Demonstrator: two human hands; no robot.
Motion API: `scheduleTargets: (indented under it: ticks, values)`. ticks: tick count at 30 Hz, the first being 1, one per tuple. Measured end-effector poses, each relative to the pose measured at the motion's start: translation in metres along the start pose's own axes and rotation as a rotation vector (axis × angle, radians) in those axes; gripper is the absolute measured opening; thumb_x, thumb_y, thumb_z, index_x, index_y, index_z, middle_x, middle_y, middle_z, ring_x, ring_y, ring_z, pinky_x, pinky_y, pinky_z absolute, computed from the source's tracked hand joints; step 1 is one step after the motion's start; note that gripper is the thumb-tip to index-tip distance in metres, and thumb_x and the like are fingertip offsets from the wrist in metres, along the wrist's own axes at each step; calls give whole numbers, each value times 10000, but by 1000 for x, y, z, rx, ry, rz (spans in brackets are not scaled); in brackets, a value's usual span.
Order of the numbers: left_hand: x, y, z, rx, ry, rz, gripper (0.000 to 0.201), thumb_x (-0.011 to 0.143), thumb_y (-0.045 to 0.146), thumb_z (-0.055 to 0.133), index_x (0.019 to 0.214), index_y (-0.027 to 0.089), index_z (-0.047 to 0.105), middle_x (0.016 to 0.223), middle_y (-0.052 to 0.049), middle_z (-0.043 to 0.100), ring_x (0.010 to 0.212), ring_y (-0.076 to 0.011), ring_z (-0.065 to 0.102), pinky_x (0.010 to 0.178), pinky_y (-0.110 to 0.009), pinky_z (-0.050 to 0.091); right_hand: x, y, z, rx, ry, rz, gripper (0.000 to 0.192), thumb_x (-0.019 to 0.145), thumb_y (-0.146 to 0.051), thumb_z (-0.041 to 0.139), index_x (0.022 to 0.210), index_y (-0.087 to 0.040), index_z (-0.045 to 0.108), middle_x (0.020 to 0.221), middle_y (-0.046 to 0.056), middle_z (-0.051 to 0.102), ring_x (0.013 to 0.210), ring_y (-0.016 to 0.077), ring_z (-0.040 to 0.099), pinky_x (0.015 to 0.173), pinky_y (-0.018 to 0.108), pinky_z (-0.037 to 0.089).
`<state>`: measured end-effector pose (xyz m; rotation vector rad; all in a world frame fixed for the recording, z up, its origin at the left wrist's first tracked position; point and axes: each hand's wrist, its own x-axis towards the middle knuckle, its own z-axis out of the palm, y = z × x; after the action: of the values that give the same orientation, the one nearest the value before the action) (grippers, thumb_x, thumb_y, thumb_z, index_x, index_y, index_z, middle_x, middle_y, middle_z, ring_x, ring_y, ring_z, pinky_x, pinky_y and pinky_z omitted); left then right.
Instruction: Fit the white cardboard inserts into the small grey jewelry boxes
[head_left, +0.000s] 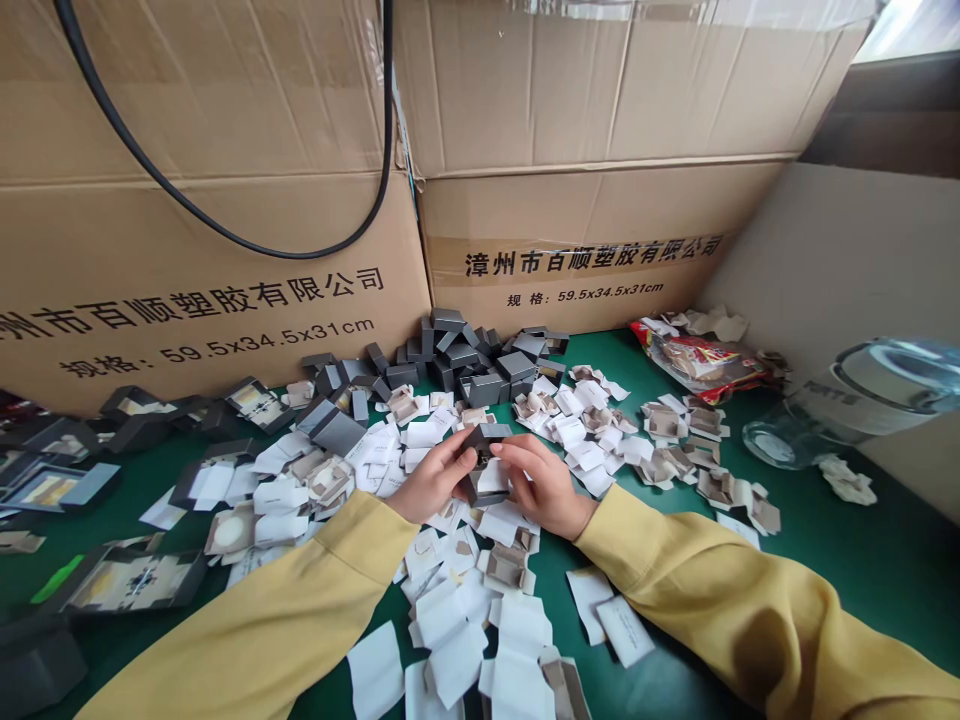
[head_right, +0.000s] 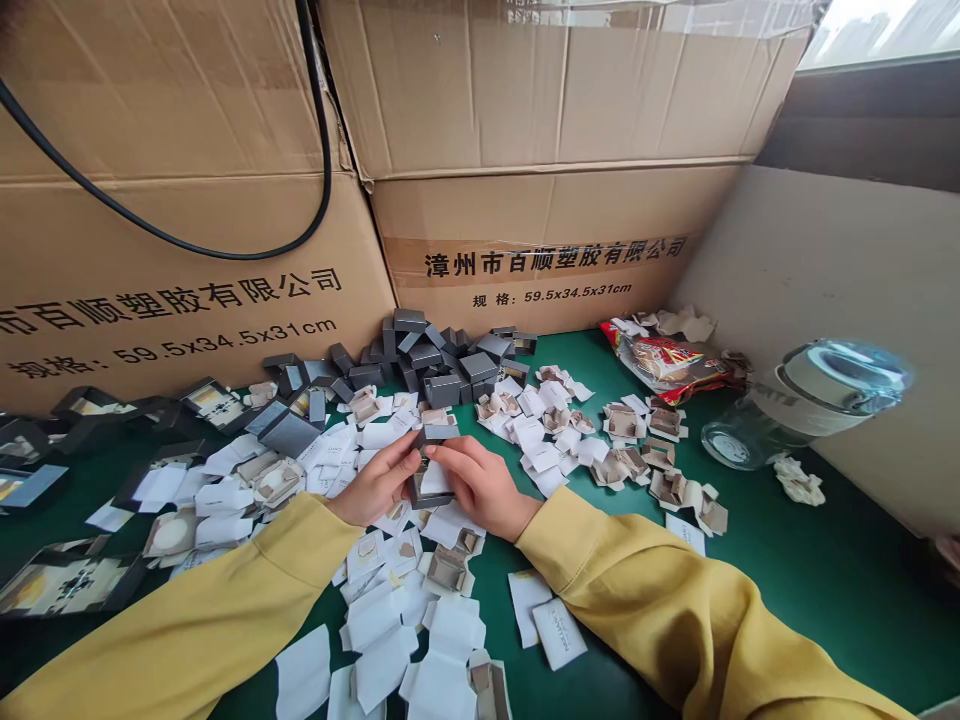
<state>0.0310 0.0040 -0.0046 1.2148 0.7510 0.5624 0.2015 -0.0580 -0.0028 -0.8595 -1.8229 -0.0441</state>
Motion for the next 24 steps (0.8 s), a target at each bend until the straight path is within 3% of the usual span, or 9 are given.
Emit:
scheduleTargets:
  ticks: [4, 11, 18, 24]
  values:
    - [0, -1, 0, 20, 0, -7, 617, 765, 517, 576, 1293, 225, 448, 722, -5, 556, 558, -112, 507, 475, -218, 420, 0, 2, 3, -16, -92, 21, 338, 893, -89, 380, 1199, -200, 469, 952, 80, 597, 843, 147, 588, 692, 255, 515]
    - [-2, 1, 2, 31, 2, 6, 591, 769, 507, 574, 1280, 226, 476, 785, -27, 604, 554, -114, 516, 487, -220, 426, 1, 1, 0, -181, -70, -14, 213, 872, -131, 488, 1038, -220, 589, 875, 51, 677, 729, 174, 519, 632, 317, 438]
    - [-5, 6, 6, 71, -60, 83, 608, 724, 358, 670, 1269, 182, 469, 1164, -96, 585, 915, -201, 571, 686, -244, 475, 1, 5, 0, -248, -73, 18, 170, 885, -168, 494, 927, -216, 652, 821, 41, 693, 622, 160, 433, 550, 303, 383]
    - [-6, 9, 17, 104, 22, 107, 500, 731, 187, 589, 1225, 179, 515, 1124, -68, 616, 1027, -242, 546, 870, -336, 446, 4, 1, 1, -202, -74, 22, 165, 880, -141, 492, 925, -196, 641, 820, 45, 693, 634, 157, 460, 556, 296, 411]
